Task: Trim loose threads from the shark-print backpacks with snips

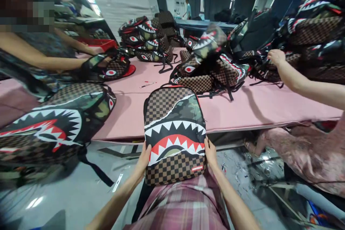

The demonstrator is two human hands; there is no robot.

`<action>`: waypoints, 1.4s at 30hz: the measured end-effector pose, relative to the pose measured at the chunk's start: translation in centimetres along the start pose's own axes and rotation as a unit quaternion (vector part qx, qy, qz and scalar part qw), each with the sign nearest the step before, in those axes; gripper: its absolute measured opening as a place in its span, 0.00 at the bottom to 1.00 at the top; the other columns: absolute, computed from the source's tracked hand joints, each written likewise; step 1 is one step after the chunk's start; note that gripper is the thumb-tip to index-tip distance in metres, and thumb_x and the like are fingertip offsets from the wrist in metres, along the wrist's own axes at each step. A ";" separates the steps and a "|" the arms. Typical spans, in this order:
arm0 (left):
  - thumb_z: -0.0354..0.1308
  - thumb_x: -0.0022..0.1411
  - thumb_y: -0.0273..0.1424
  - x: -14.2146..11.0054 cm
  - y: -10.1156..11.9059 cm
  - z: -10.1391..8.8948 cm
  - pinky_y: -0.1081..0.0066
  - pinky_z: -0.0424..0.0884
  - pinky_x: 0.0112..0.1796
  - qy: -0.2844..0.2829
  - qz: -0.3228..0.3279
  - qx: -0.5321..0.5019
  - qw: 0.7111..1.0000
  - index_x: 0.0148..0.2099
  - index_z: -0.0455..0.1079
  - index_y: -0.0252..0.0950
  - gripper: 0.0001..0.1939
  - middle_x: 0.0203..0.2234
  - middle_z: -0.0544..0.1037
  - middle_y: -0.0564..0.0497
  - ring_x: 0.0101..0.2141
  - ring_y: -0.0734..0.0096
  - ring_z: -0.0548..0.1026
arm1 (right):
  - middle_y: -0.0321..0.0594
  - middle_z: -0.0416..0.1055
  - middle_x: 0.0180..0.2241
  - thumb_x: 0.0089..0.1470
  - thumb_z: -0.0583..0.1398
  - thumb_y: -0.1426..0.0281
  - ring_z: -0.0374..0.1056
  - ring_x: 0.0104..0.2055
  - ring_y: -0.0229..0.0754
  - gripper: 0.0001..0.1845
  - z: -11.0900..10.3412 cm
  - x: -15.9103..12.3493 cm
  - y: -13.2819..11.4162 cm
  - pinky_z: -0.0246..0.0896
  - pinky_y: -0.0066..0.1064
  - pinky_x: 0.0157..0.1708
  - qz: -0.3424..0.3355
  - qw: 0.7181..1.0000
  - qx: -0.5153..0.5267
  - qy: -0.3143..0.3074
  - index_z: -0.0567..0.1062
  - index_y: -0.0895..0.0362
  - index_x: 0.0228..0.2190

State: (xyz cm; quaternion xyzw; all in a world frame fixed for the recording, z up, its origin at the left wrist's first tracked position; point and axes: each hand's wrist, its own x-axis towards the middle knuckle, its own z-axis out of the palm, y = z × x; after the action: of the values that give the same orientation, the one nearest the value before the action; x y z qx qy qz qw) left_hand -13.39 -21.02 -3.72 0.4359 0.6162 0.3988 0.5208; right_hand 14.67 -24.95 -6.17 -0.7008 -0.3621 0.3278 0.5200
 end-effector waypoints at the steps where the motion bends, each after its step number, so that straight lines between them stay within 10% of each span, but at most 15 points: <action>1: 0.44 0.62 0.46 -0.4 -0.4 -0.5 0.63 0.54 0.57 -0.006 -0.006 0.004 1.000 0.64 0.46 0.42 0.31 0.62 0.51 0.49 0.60 0.65 0.54 | 0.47 0.73 0.43 0.49 0.51 0.50 0.67 0.48 0.51 0.30 0.4 -0.7 0.7 0.61 0.41 0.47 0.006 1.000 0.003 -0.006 0.76 0.59 0.41; 7: 0.52 0.57 0.42 1.0 -0.8 -3.3 0.61 0.63 0.52 0.022 -0.070 0.032 0.997 0.57 0.60 0.35 0.27 0.55 0.65 0.42 0.54 0.58 0.65 | 0.46 0.77 0.34 0.44 0.60 0.56 0.71 0.39 0.53 0.24 -2.0 0.2 0.7 0.66 0.40 0.39 0.010 0.999 0.011 -0.029 0.78 0.61 0.36; 11: 0.54 0.55 0.40 4.8 2.7 -3.2 0.60 0.63 0.51 0.062 0.012 0.072 0.995 0.53 0.63 0.32 0.26 0.50 0.70 0.41 0.49 0.58 0.68 | 0.45 0.76 0.36 0.44 0.60 0.59 0.70 0.41 0.49 0.19 -2.4 5.0 -1.8 0.63 0.39 0.43 -0.007 1.000 0.018 -0.022 0.78 0.60 0.34; 18: 0.53 0.57 0.34 9.1 9.2 0.6 0.63 0.58 0.54 0.164 0.224 0.207 0.938 0.53 0.63 0.36 0.21 0.52 0.65 0.45 0.53 0.63 0.63 | 0.42 0.75 0.33 0.46 0.60 0.62 0.69 0.36 0.42 0.17 -1.7 7.9 -4.4 0.62 0.34 0.39 -0.010 0.999 0.014 -0.046 0.77 0.59 0.36; 24: 0.55 0.56 0.30 7.9 8.1 4.1 0.55 0.48 0.57 0.142 0.340 0.334 0.867 0.49 0.66 0.33 0.17 0.57 0.57 0.41 0.59 0.54 0.50 | 0.39 0.71 0.30 0.48 0.61 0.64 0.67 0.31 0.40 0.12 -3.1 1.3 -2.4 0.60 0.29 0.32 -0.101 0.965 -0.174 -0.169 0.76 0.57 0.35; 27: 0.54 0.56 0.28 5.9 6.4 8.1 0.55 0.52 0.54 0.029 0.396 0.359 0.845 0.43 0.69 0.35 0.11 0.49 0.68 0.43 0.55 0.55 0.58 | 0.40 0.71 0.32 0.48 0.58 0.72 0.67 0.31 0.41 0.12 -2.7 -0.2 -1.9 0.58 0.28 0.28 -0.127 0.933 -0.297 -0.156 0.73 0.56 0.37; 30: 0.51 0.59 0.26 4.1 5.1 12.7 0.63 0.61 0.44 -0.103 0.397 0.347 0.843 0.39 0.70 0.37 0.08 0.38 0.75 0.48 0.42 0.64 0.69 | 0.40 0.72 0.34 0.46 0.54 0.80 0.68 0.32 0.42 0.16 -1.9 0.5 -2.3 0.57 0.28 0.28 -0.147 0.918 -0.336 -0.150 0.72 0.56 0.38; 33: 0.49 0.61 0.26 3.4 4.6 15.5 0.66 0.59 0.40 -0.091 0.356 0.337 0.867 0.38 0.69 0.36 0.08 0.34 0.75 0.49 0.37 0.67 0.70 | 0.40 0.73 0.36 0.47 0.52 0.81 0.69 0.37 0.42 0.18 -1.5 2.2 -2.9 0.59 0.28 0.34 -0.167 0.929 -0.301 -0.136 0.71 0.56 0.40; 42: 0.48 0.63 0.29 4.4 4.8 16.1 0.66 0.57 0.37 -0.071 0.306 0.384 0.868 0.40 0.65 0.34 0.07 0.34 0.72 0.47 0.36 0.65 0.70 | 0.41 0.74 0.33 0.46 0.51 0.82 0.70 0.33 0.39 0.16 -2.0 3.8 -3.6 0.58 0.26 0.30 -0.228 0.882 -0.324 -0.255 0.72 0.58 0.35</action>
State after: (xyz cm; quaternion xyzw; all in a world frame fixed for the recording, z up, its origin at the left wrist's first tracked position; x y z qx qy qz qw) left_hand 2.76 -14.75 -2.70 0.7955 0.5177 0.2377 0.2064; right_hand 17.68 -21.98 -2.50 -0.6206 -0.7177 0.2318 0.2146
